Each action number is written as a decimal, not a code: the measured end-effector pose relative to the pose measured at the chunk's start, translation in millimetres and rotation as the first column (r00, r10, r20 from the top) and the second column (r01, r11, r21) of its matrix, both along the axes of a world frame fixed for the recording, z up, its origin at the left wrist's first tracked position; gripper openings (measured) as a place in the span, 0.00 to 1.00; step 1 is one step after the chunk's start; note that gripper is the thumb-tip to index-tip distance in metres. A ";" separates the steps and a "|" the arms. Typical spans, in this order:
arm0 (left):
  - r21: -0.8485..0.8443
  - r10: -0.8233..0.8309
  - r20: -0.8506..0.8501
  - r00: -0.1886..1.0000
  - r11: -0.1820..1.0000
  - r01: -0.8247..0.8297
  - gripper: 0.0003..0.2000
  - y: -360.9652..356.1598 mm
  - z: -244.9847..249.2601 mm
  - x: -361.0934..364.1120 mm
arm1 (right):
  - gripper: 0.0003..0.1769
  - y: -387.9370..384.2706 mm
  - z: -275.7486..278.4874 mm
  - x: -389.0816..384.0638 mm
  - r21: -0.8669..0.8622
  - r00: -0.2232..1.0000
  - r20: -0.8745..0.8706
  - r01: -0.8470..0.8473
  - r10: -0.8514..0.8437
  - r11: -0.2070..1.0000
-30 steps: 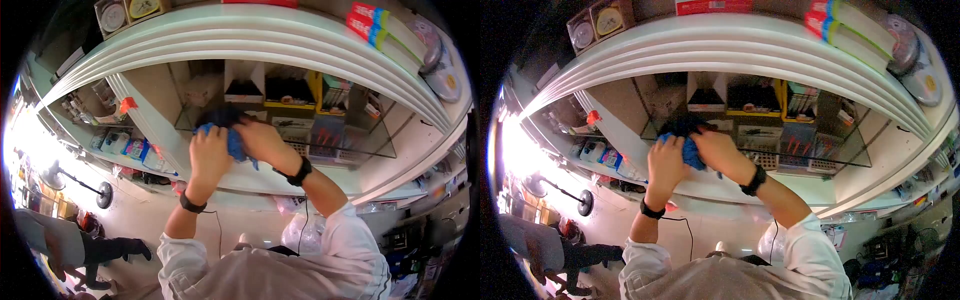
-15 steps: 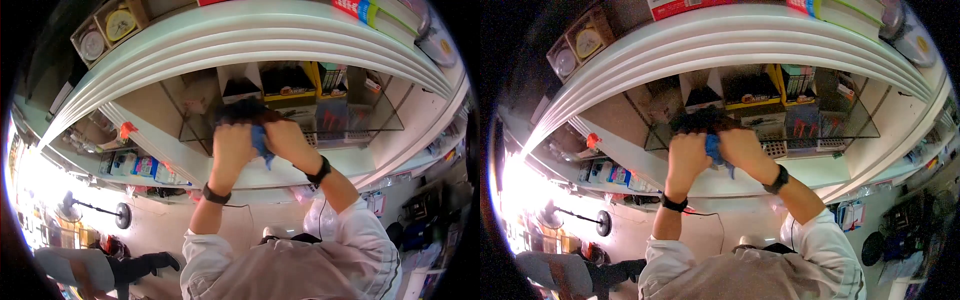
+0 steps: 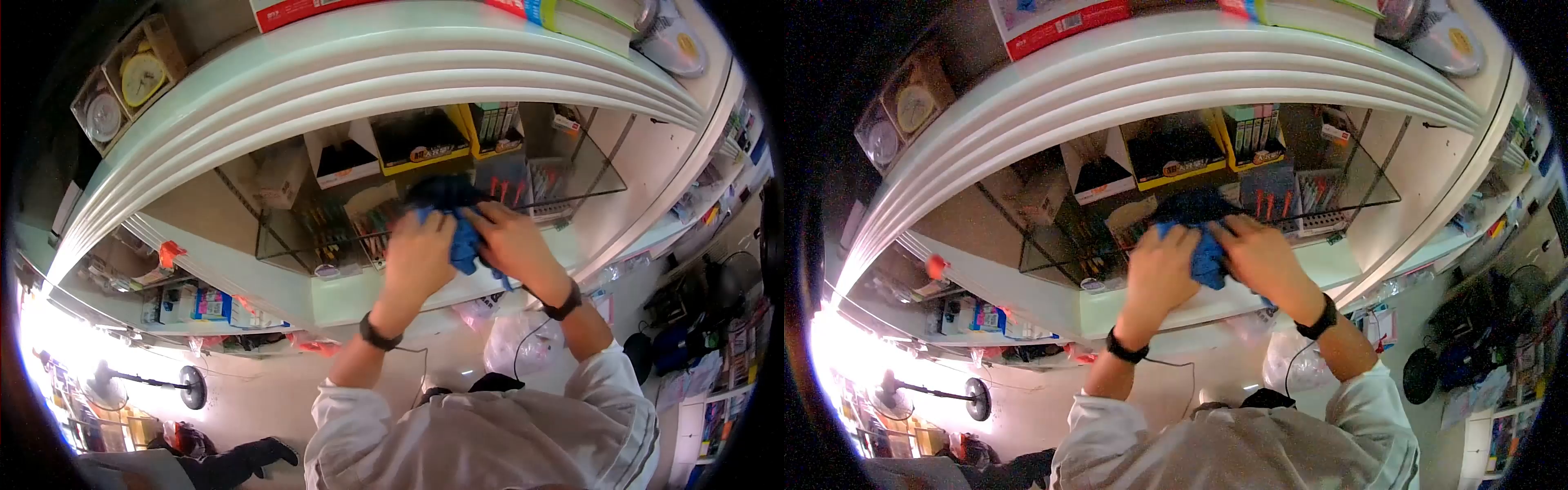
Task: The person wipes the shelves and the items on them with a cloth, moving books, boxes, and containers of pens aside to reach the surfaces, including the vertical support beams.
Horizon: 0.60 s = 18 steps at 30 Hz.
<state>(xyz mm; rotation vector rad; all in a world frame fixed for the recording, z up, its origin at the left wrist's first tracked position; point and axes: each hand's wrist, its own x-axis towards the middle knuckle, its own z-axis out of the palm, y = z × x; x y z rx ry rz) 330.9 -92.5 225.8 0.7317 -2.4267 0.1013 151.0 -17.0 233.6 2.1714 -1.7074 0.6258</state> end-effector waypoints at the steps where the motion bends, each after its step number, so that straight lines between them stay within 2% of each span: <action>1: 0.029 0.056 0.012 0.998 0.998 -0.056 0.23 1.4 2.7 10.1 | 0.28 -8.2 -0.7 8.0 0.020 0.999 0.016 -0.044 0.043 0.999; 3: 0.004 0.145 -0.024 0.989 0.989 -0.145 0.21 -1.5 8.0 29.3 | 0.23 -27.8 0.8 25.9 0.038 0.990 0.062 -0.128 0.126 0.991; 4: 0.053 0.182 -0.028 0.983 0.982 -0.180 0.21 -4.7 12.1 33.9 | 0.19 -35.7 4.2 33.1 0.078 0.989 0.084 -0.126 0.119 0.989; 6: -0.005 0.264 0.013 0.964 0.965 -0.264 0.20 -10.3 15.6 32.3 | 0.13 -47.8 11.3 38.9 0.160 0.986 0.128 -0.131 0.111 0.978; 9: -0.029 0.389 0.153 0.908 0.921 -0.389 0.20 -9.2 22.8 13.1 | 0.08 -63.9 -10.0 19.3 0.062 0.946 0.219 -0.257 0.238 0.964; 11: -0.048 0.451 0.251 0.857 0.890 -0.454 0.20 -0.8 31.0 -8.5 | 0.09 -76.3 -27.8 3.8 -0.043 0.915 0.316 -0.249 0.250 0.968; 13: 0.057 0.475 0.368 0.800 0.847 -0.529 0.21 2.1 43.0 -39.5 | 0.09 -79.4 -36.4 -18.1 0.002 0.914 0.348 -0.223 0.209 0.975; 14: 0.104 0.481 0.424 0.767 0.816 -0.569 0.22 3.1 48.6 -54.1 | 0.11 -81.4 -38.8 -31.1 0.096 0.931 0.328 -0.204 0.162 0.974; 16: -0.057 0.486 0.281 0.828 0.869 -0.491 0.23 -4.0 30.3 -76.9 | 0.15 -73.1 -29.7 -57.7 0.250 0.947 0.313 -0.150 0.067 0.956; 18: -0.021 0.437 0.276 0.856 0.893 -0.449 0.24 -13.9 14.8 -105.4 | 0.16 -73.8 -42.8 -91.5 0.238 0.953 0.301 -0.085 0.010 0.968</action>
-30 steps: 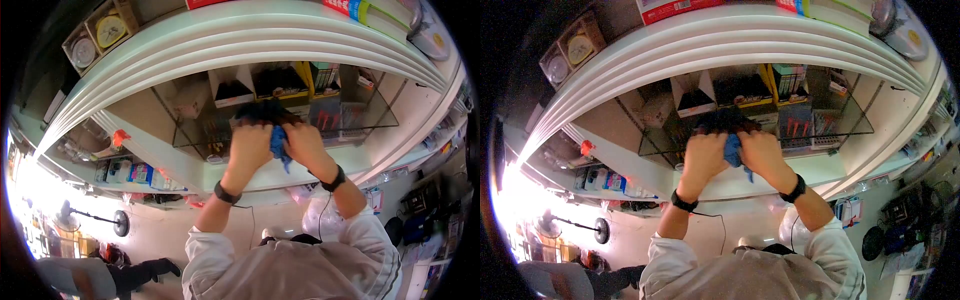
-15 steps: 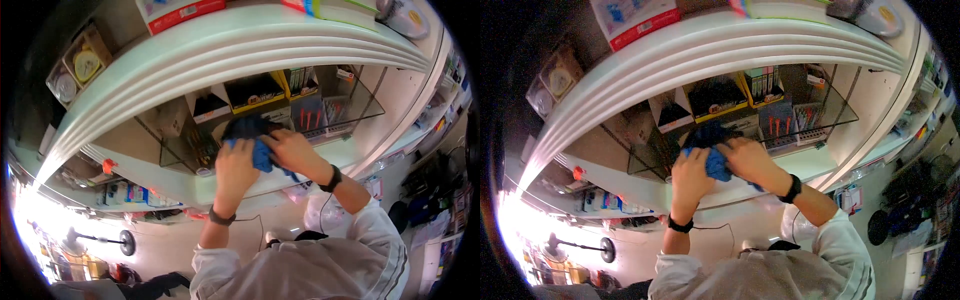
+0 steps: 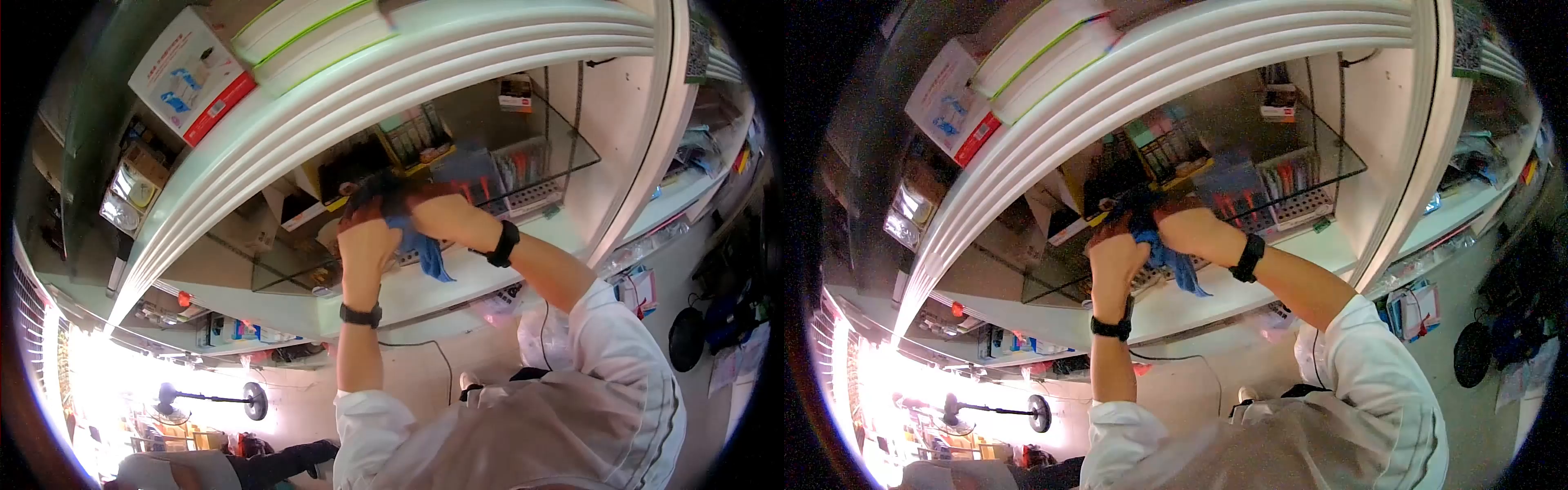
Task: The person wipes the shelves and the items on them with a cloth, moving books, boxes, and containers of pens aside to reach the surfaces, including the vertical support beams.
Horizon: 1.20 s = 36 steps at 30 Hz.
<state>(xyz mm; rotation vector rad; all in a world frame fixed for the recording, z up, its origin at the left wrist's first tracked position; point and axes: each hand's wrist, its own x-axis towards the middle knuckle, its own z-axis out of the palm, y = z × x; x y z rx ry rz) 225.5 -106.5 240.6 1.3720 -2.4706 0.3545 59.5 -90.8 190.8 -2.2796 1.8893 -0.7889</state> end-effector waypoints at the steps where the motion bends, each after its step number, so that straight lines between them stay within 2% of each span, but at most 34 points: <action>1: 0.015 -0.024 -0.011 1.000 1.000 0.024 0.24 1.5 1.6 -17.0 | 0.16 7.7 0.2 -18.8 -0.011 0.999 0.015 0.029 -0.029 1.000; 3: 0.134 -0.087 -0.112 0.990 0.986 0.102 0.24 14.1 8.7 -58.7 | 0.18 23.7 1.5 -56.1 -0.032 0.995 0.046 0.087 -0.086 0.996; 5: -0.015 -0.244 -0.183 0.952 0.969 0.245 0.23 27.4 5.7 -99.3 | 0.19 52.3 16.9 -91.5 -0.047 0.987 0.062 0.150 -0.147 0.988; 7: -0.122 -0.344 -0.184 0.921 0.938 0.325 0.22 39.3 0.6 -137.0 | 0.19 71.3 16.3 -128.9 -0.055 0.966 -0.050 0.251 -0.254 0.966; 8: -0.100 -0.370 -0.191 0.909 0.929 0.356 0.21 44.7 -1.1 -155.4 | 0.19 85.9 21.5 -144.3 -0.060 0.944 -0.118 0.303 -0.309 0.951; 13: 0.054 -0.464 -0.170 0.870 0.877 0.478 0.19 78.7 4.9 -224.3 | 0.16 140.9 22.9 -209.1 -0.198 0.899 -0.164 0.374 -0.406 0.906; 14: 0.210 -0.427 -0.059 0.902 0.879 0.429 0.19 85.9 14.0 -233.0 | 0.16 147.1 23.0 -216.4 -0.223 0.890 -0.191 0.372 -0.415 0.901; 17: 0.114 -0.425 0.064 0.903 0.902 0.416 0.19 103.5 10.7 -232.4 | 0.18 159.0 39.4 -218.8 -0.094 0.930 -0.233 0.268 -0.283 0.959; 20: -0.042 -0.422 0.108 0.900 0.903 0.428 0.21 115.7 5.9 -199.7 | 0.20 162.6 52.2 -200.3 -0.053 0.973 -0.186 0.126 -0.134 0.991; 21: -0.043 -0.411 0.084 0.908 0.909 0.415 0.21 114.9 3.9 -184.8 | 0.21 154.0 48.2 -195.2 -0.044 0.983 -0.180 0.025 -0.032 0.999; 23: -0.036 -0.388 0.044 0.921 0.920 0.390 0.22 109.2 0.1 -149.8 | 0.16 144.3 55.2 -167.6 -0.142 0.992 -0.081 -0.111 0.100 0.984; 25: -0.003 -0.292 -0.019 0.956 0.956 0.292 0.22 100.4 4.5 -118.6 | 0.15 121.4 54.5 -145.7 -0.102 0.985 -0.075 -0.164 0.157 0.981; 27: -0.065 -0.233 -0.150 0.961 0.972 0.226 0.19 74.5 -6.0 -88.2 | 0.15 87.3 42.9 -126.5 -0.073 0.971 -0.067 -0.232 0.228 0.970; 29: 0.159 0.003 -0.079 0.997 0.987 0.010 0.20 60.6 7.8 -71.0 | 0.17 58.5 33.6 -102.7 -0.016 0.983 -0.013 -0.183 0.182 0.983; 30: 0.329 0.057 -0.031 0.998 0.943 -0.043 0.22 51.7 16.1 -70.3 | 0.18 33.9 17.6 -95.7 0.026 0.986 0.029 -0.165 0.164 0.986; 32: 0.242 0.085 0.027 0.996 0.966 -0.089 0.22 42.0 9.1 -78.8 | 0.21 -1.9 -8.9 -97.8 0.078 0.987 0.098 -0.134 0.126 0.988; 34: 0.126 0.008 -0.004 1.000 0.992 -0.008 0.22 27.8 -3.3 -93.1 | 0.23 -2.8 -3.4 -110.7 0.050 0.985 0.137 -0.110 0.102 0.993; 36: -0.022 -0.183 -0.103 0.978 0.983 0.182 0.22 9.7 -16.4 -116.5 | 0.23 19.2 11.7 -130.3 0.021 0.989 0.110 -0.097 0.094 0.995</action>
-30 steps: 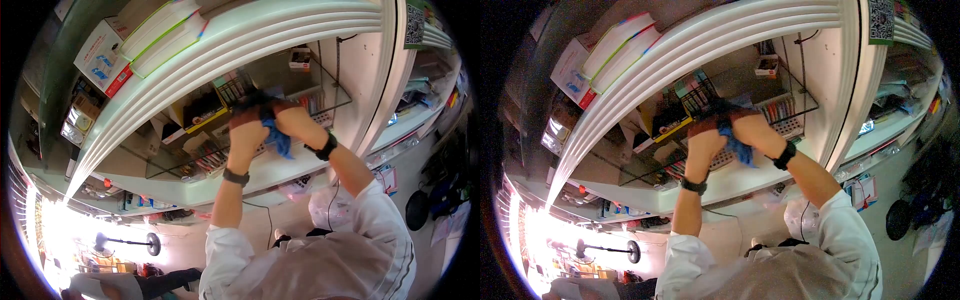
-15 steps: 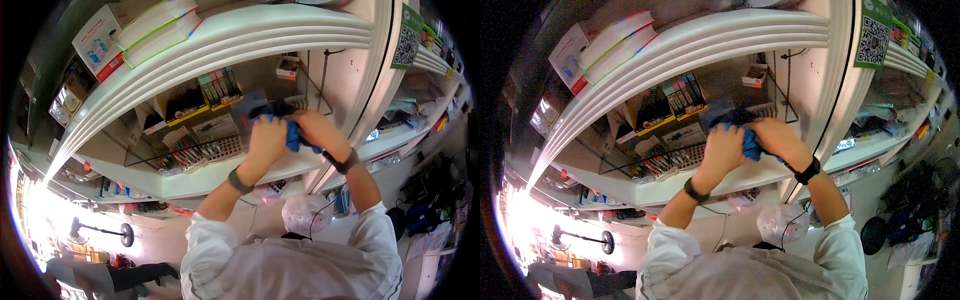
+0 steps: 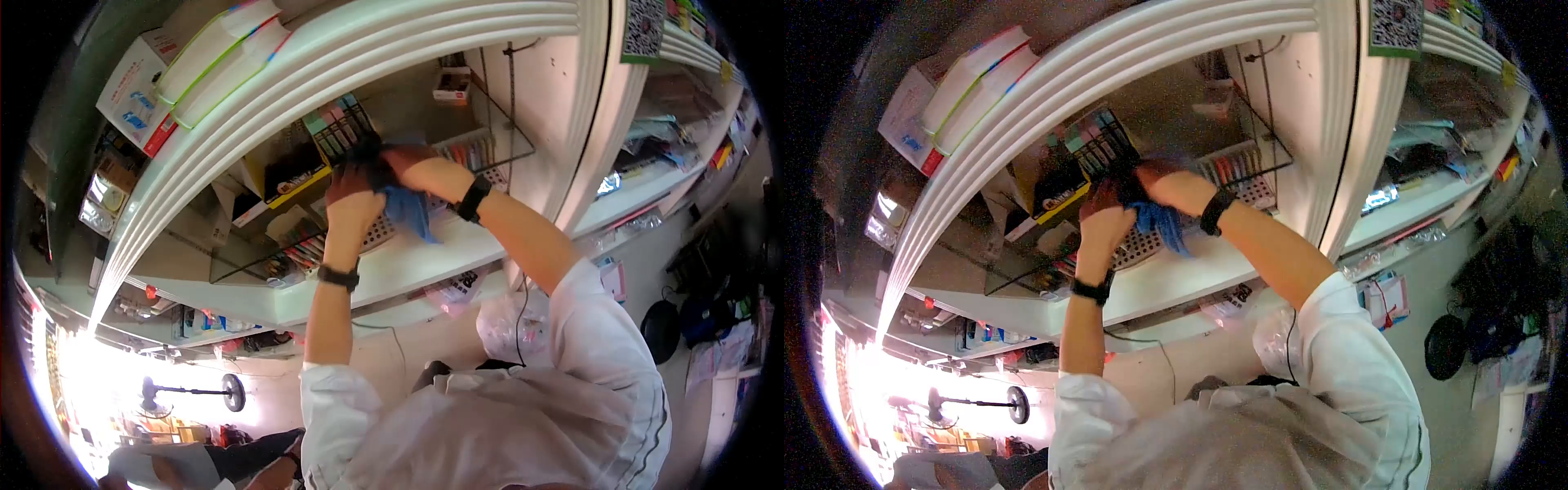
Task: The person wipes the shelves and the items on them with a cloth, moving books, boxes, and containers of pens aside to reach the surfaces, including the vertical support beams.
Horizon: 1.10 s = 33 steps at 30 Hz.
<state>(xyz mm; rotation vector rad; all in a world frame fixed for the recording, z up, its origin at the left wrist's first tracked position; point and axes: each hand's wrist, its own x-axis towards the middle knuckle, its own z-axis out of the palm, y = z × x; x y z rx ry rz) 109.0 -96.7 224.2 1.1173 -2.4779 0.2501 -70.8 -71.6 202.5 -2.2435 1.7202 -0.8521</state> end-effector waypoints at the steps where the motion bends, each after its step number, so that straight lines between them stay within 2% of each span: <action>1: -0.070 -0.092 -0.060 0.994 0.994 0.088 0.22 -3.3 0.4 -13.2 | 0.20 -3.5 -11.4 -16.4 -0.056 0.996 0.031 0.090 -0.089 0.994; 3: 0.020 -0.159 -0.027 0.987 0.987 0.160 0.21 -4.7 6.0 -50.0 | 0.15 -8.7 -29.3 -48.3 -0.170 0.962 0.096 0.268 -0.255 0.948; 5: 0.066 -0.220 -0.009 0.975 0.973 0.220 0.21 0.5 11.4 -88.3 | 0.15 32.0 -4.0 -76.0 -0.240 0.922 -0.159 0.311 -0.353 0.920; 6: 0.073 -0.247 -0.004 0.969 0.966 0.247 0.20 5.1 11.3 -106.8 | 0.13 44.8 -2.0 -88.4 -0.265 0.914 -0.150 0.330 -0.377 0.906; 9: 0.127 -0.313 0.052 0.948 0.944 0.305 0.20 40.1 19.5 -137.3 | 0.09 80.9 7.5 -109.7 -0.301 0.790 -0.313 0.444 -0.527 0.844; 11: 0.187 -0.356 0.077 0.931 0.923 0.337 0.20 56.6 27.5 -142.3 | 0.06 118.1 17.5 -104.3 -0.342 0.753 -0.394 0.412 -0.527 0.845; 12: 0.228 -0.377 0.076 0.923 0.908 0.352 0.20 65.3 26.9 -138.8 | 0.06 124.7 12.8 -105.9 -0.406 0.763 -0.349 0.400 -0.544 0.822; 13: 0.269 -0.397 0.075 0.915 0.891 0.364 0.20 72.8 26.3 -133.6 | 0.07 136.9 14.4 -100.4 -0.405 0.769 -0.332 0.407 -0.546 0.819; 16: 0.046 -0.444 0.096 0.891 0.896 0.441 0.20 88.2 22.2 -104.5 | 0.09 150.1 28.5 -81.2 -0.256 0.849 -0.340 0.331 -0.406 0.908; 19: 0.008 -0.398 0.081 0.914 0.917 0.399 0.20 85.7 27.4 -67.6 | 0.13 135.3 33.6 -62.1 -0.158 0.925 -0.268 0.233 -0.269 0.959; 20: 0.187 -0.326 0.119 0.938 0.935 0.301 0.22 81.7 37.2 -56.6 | 0.14 120.1 27.4 -59.3 -0.136 0.940 -0.258 0.193 -0.222 0.972; 22: 0.293 -0.222 0.068 0.973 0.936 0.193 0.22 69.3 40.9 -36.2 | 0.17 101.9 38.1 -46.7 -0.057 0.955 -0.271 0.112 -0.123 0.992; 23: 0.344 -0.164 0.047 0.985 0.929 0.138 0.23 65.1 43.1 -28.6 | 0.17 89.7 33.6 -44.1 -0.084 0.960 -0.255 0.094 -0.113 0.992; 25: 0.324 -0.063 0.111 0.992 0.946 0.024 0.21 58.7 49.0 -18.2 | 0.17 61.5 18.7 -36.0 -0.136 0.971 -0.223 0.058 -0.088 0.989; 26: 0.314 -0.030 0.114 0.993 0.949 -0.007 0.19 48.1 39.9 -14.4 | 0.15 51.1 15.5 -33.0 -0.080 0.970 -0.227 0.075 -0.092 0.994; 29: 0.279 -0.049 0.025 0.998 0.960 0.040 0.21 25.9 34.8 -3.7 | 0.15 26.4 14.9 -14.6 0.001 0.970 -0.172 0.176 -0.173 0.984; 30: 0.261 -0.076 -0.019 0.997 0.962 0.078 0.22 17.6 36.0 -1.5 | 0.15 17.5 18.5 -8.4 0.011 0.961 -0.216 0.179 -0.173 0.984; 32: 0.174 -0.076 0.049 0.996 0.983 0.066 0.22 -11.8 23.0 -2.8 | 0.15 0.0 27.8 -0.3 0.027 0.936 -0.307 0.187 -0.170 0.982; 33: 0.134 -0.073 0.085 0.994 0.989 0.061 0.22 -20.4 20.6 -2.4 | 0.15 -13.5 13.2 -2.7 -0.056 0.954 -0.250 0.159 -0.168 0.986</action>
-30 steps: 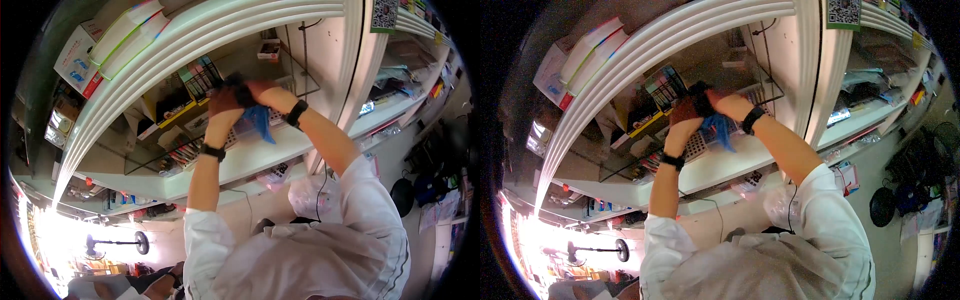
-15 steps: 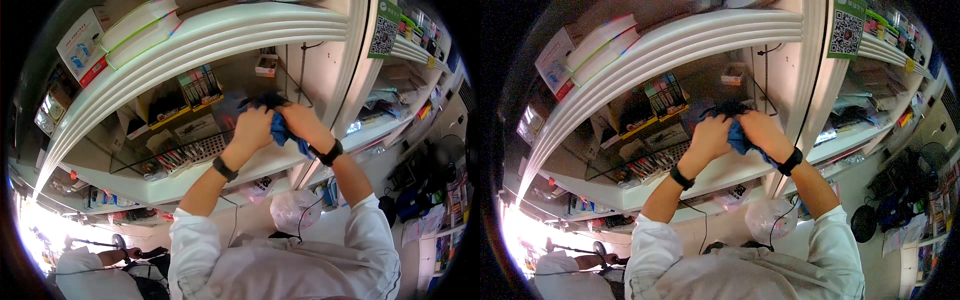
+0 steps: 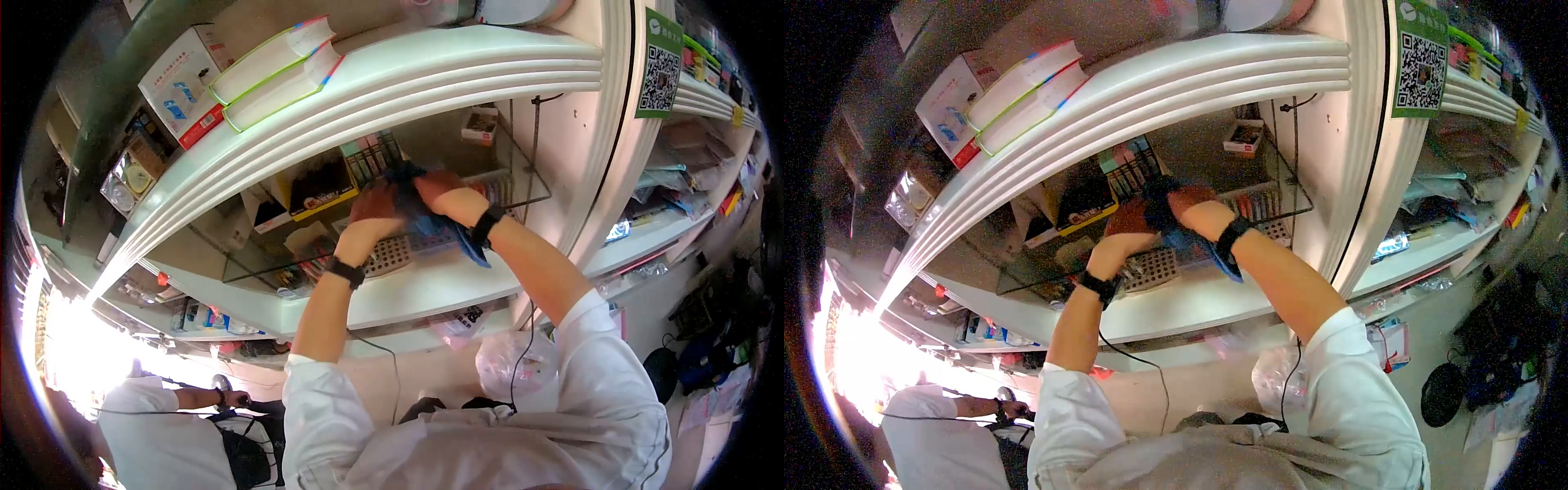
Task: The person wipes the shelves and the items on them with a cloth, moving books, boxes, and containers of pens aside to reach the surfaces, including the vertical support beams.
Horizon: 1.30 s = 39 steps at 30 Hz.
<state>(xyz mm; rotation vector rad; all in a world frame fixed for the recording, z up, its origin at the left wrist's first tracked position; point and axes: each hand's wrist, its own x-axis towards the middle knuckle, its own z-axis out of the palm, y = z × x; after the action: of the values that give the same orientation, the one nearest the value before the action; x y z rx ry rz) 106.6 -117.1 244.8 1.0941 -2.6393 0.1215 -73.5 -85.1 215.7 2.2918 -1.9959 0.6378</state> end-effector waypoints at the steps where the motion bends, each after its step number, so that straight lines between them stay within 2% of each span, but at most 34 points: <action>1: 0.039 -0.025 0.017 1.000 0.999 0.025 0.23 3.2 12.1 0.3 | 0.15 -18.7 -25.4 -4.4 -0.092 0.999 0.044 -0.027 0.031 0.995; 2: 0.080 -0.051 0.033 0.998 0.996 0.048 0.23 6.8 24.7 0.5 | 0.15 -30.2 -38.6 -6.6 -0.182 0.994 0.084 -0.049 0.065 0.982; 4: -0.011 -0.056 0.133 0.990 0.998 0.058 0.23 -25.1 5.1 3.4 | 0.16 -30.6 -26.5 -3.4 -0.070 0.998 0.041 -0.039 0.041 0.997; 7: -0.126 -0.180 0.019 0.984 0.975 0.181 0.21 -56.6 -13.2 7.0 | 0.18 -31.4 8.1 3.5 0.082 0.999 -0.034 -0.011 0.014 0.997; 8: -0.163 -0.184 -0.044 0.982 0.971 0.175 0.21 -63.7 -19.4 7.6 | 0.19 -31.7 16.8 6.9 0.130 0.998 -0.058 0.000 0.008 0.992; 10: -0.226 -0.194 -0.167 0.967 0.962 0.154 0.21 -58.5 -25.8 6.0 | 0.17 -34.3 15.5 9.3 0.083 0.999 -0.044 0.001 0.002 0.997; 11: -0.148 -0.117 -0.065 0.991 0.983 0.106 0.21 -58.2 -26.7 5.3 | 0.17 -34.9 14.5 10.0 0.059 0.999 -0.040 0.004 -0.001 0.998; 13: 0.001 0.014 0.152 0.988 1.000 -0.015 0.23 -26.9 2.8 1.3 | 0.15 -46.3 -20.9 14.1 -0.151 0.998 -0.043 0.038 -0.045 0.988; 15: 0.083 -0.011 0.148 0.989 0.997 -0.002 0.21 23.3 37.2 11.2 | 0.13 -2.4 13.6 26.0 -0.054 0.970 -0.241 -0.052 0.037 0.997; 16: 0.124 -0.024 0.141 0.990 0.992 0.006 0.20 45.1 42.6 18.5 | 0.12 22.8 27.0 32.1 -0.072 0.955 -0.262 -0.160 0.136 0.984; 17: 0.147 0.059 0.166 0.984 0.986 -0.084 0.19 55.3 39.9 31.8 | 0.11 31.8 24.5 39.8 -0.050 0.959 -0.228 -0.183 0.167 0.982; 19: 0.163 0.128 0.178 0.976 0.974 -0.157 0.17 59.6 32.1 63.2 | 0.09 36.1 17.2 52.8 -0.023 0.957 -0.132 -0.264 0.258 0.964; 21: 0.151 0.103 0.146 0.984 0.981 -0.125 0.16 53.3 25.1 88.5 | 0.07 26.3 7.7 65.1 -0.071 0.939 -0.049 -0.345 0.342 0.936; 23: 0.141 0.133 0.171 0.976 0.977 -0.158 0.15 40.8 19.1 103.4 | 0.10 -6.6 -14.1 79.6 0.039 0.944 0.086 -0.323 0.318 0.946; 24: 0.136 0.151 0.185 0.971 0.975 -0.177 0.14 34.9 17.9 108.2 | 0.14 -11.9 -15.9 82.1 0.014 0.933 0.025 -0.361 0.360 0.933; 25: 0.225 0.232 0.314 0.921 0.924 -0.310 0.18 26.0 23.0 108.2 | 0.18 -18.9 -20.2 84.0 -0.011 0.917 -0.036 -0.398 0.398 0.917; 27: 0.183 0.190 0.140 0.972 0.960 -0.214 0.21 -4.3 9.0 117.0 | 0.20 -51.2 -36.5 99.3 -0.180 0.931 0.018 -0.357 0.366 0.917; 29: 0.121 0.190 0.078 0.979 0.973 -0.199 0.24 -25.7 3.3 122.2 | 0.19 -84.4 -50.8 109.2 -0.245 0.955 -0.003 -0.289 0.297 0.926; 30: 0.087 0.216 0.104 0.971 0.970 -0.225 0.26 -33.6 4.6 120.8 | 0.18 -100.7 -57.6 114.2 -0.276 0.965 -0.010 -0.253 0.261 0.927; 32: -0.035 0.172 0.067 0.983 0.985 -0.169 0.28 -50.9 -2.5 123.8 | 0.18 -82.7 -7.8 117.4 -0.038 0.980 -0.059 -0.194 0.191 0.980; 34: -0.231 0.011 -0.039 0.999 0.973 -0.020 0.29 -71.9 -17.3 128.5 | 0.16 -92.2 -8.9 115.3 -0.104 0.972 -0.022 -0.235 0.234 0.966; 36: -0.292 0.026 0.121 0.992 0.956 0.011 0.28 -91.7 -19.1 126.3 | 0.14 -104.8 -13.1 111.3 -0.227 0.948 -0.024 -0.314 0.317 0.922; 37: -0.318 0.034 0.202 0.979 0.948 0.032 0.28 -98.2 -20.4 124.3 | 0.14 -110.6 -10.0 112.2 -0.155 0.959 -0.096 -0.279 0.267 0.948; 39: -0.389 0.029 0.185 0.982 0.920 0.047 0.26 -104.6 -24.5 124.4 | 0.14 -122.4 -8.2 114.4 -0.012 0.953 -0.244 -0.186 0.178 0.982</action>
<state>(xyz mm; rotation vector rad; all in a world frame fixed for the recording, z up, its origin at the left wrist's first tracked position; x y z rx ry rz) 231.0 -221.7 220.3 0.9698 -2.6128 0.7535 40.8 -207.4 207.5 2.4175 -1.6691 0.3744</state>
